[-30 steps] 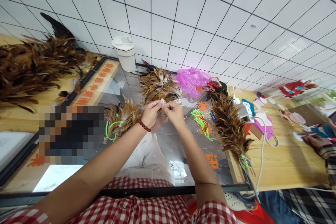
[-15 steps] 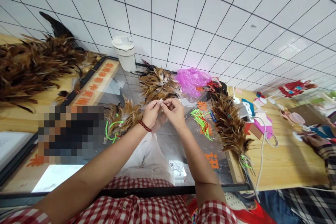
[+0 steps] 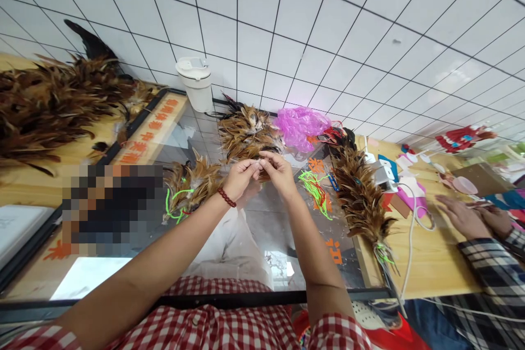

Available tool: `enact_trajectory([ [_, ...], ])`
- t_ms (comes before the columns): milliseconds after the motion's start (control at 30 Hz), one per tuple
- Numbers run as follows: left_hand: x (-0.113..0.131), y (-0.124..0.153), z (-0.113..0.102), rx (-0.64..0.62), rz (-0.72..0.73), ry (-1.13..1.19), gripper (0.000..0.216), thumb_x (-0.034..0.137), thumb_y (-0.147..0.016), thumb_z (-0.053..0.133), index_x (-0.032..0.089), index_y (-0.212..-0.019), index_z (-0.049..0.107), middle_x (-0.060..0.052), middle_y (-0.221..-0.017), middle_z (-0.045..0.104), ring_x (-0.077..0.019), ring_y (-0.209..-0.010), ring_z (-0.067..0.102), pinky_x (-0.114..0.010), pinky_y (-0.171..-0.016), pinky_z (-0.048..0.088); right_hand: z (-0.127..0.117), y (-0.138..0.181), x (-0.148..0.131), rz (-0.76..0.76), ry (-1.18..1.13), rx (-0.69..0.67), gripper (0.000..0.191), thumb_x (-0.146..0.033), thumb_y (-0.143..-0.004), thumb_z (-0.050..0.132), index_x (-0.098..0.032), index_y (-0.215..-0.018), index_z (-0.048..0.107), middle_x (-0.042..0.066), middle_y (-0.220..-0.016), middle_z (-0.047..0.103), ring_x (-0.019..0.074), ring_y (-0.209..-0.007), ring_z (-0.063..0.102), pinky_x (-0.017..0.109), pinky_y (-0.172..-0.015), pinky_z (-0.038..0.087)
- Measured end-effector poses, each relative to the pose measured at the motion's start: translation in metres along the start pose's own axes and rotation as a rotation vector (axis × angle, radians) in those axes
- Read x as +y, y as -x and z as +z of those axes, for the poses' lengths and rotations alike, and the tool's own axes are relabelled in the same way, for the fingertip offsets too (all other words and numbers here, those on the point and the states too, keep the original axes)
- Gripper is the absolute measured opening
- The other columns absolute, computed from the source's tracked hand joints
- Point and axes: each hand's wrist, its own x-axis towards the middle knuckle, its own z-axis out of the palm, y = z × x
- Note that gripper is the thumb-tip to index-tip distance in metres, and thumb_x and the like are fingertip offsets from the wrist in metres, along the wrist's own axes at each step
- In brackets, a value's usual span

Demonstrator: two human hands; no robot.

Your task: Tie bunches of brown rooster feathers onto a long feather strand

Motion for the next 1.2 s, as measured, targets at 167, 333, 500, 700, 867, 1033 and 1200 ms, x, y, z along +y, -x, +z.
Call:
enact_trajectory([
  [167, 0.000, 0.003, 0.002, -0.135, -0.047, 0.036, 0.036, 0.045, -0.079, 0.062, 0.015, -0.060, 0.056, 0.002, -0.055, 0.051, -0.0092, -0.055, 0.045, -0.024, -0.060, 0.039, -0.005, 0.001, -0.004, -0.028, 0.049, -0.047, 0.030, -0.049, -0.081, 0.061, -0.020, -0.075, 0.062, 0.000, -0.075, 0.059, 0.0125, -0.066, 0.058, 0.028, -0.067, 0.050],
  [333, -0.005, 0.001, 0.001, -0.157, -0.038, 0.040, 0.042, 0.051, -0.079, 0.060, 0.015, -0.058, 0.053, 0.002, -0.055, 0.049, -0.0091, -0.056, 0.045, -0.024, -0.059, 0.037, -0.001, 0.002, -0.005, -0.032, 0.110, 0.008, 0.028, -0.045, -0.082, 0.061, -0.019, -0.073, 0.059, 0.000, -0.073, 0.057, 0.0116, -0.062, 0.055, 0.026, -0.063, 0.049],
  [500, -0.008, -0.003, -0.001, -0.005, -0.043, 0.055, 0.033, 0.048, -0.076, 0.065, 0.015, -0.070, 0.064, 0.003, -0.050, 0.047, -0.0082, -0.050, 0.041, -0.023, -0.054, 0.033, -0.002, 0.003, -0.006, -0.286, 0.354, 0.103, 0.020, -0.030, -0.089, 0.053, -0.023, -0.100, 0.069, 0.006, -0.095, 0.065, 0.0163, -0.091, 0.060, 0.033, -0.085, 0.049],
  [700, -0.008, -0.004, 0.000, 0.037, -0.018, 0.105, 0.033, 0.047, -0.073, 0.067, 0.015, -0.067, 0.064, 0.003, -0.049, 0.047, -0.0081, -0.050, 0.041, -0.023, -0.054, 0.032, -0.005, 0.006, -0.001, -0.520, 0.529, -0.074, 0.038, -0.017, -0.093, 0.041, -0.029, -0.121, 0.064, 0.007, -0.108, 0.063, 0.0153, -0.100, 0.060, 0.033, -0.089, 0.048],
  [867, -0.007, -0.003, 0.000, 0.055, -0.018, 0.104, 0.032, 0.046, -0.074, 0.066, 0.015, -0.066, 0.064, 0.003, -0.048, 0.046, -0.0082, -0.050, 0.040, -0.024, -0.054, 0.032, -0.006, 0.003, 0.004, -0.439, 0.441, -0.106, 0.035, -0.023, -0.093, 0.043, -0.029, -0.118, 0.066, 0.006, -0.110, 0.064, 0.0156, -0.103, 0.060, 0.035, -0.092, 0.048],
  [1033, -0.003, -0.002, 0.000, 0.031, -0.040, 0.118, 0.033, 0.046, -0.074, 0.066, 0.014, -0.069, 0.064, 0.003, -0.049, 0.047, -0.0081, -0.051, 0.040, -0.024, -0.054, 0.030, -0.011, 0.002, 0.002, -0.368, 0.335, -0.073, 0.034, -0.033, -0.092, 0.050, -0.028, -0.124, 0.063, 0.007, -0.115, 0.064, 0.0192, -0.110, 0.058, 0.039, -0.098, 0.045],
  [1200, -0.001, -0.001, -0.001, -0.054, -0.067, 0.136, 0.035, 0.048, -0.074, 0.067, 0.015, -0.063, 0.060, 0.003, -0.050, 0.046, -0.0083, -0.051, 0.039, -0.024, -0.055, 0.031, -0.009, 0.004, -0.004, -0.373, 0.295, -0.117, 0.031, -0.036, -0.093, 0.050, -0.028, -0.118, 0.067, 0.008, -0.113, 0.063, 0.0189, -0.109, 0.059, 0.039, -0.099, 0.045],
])
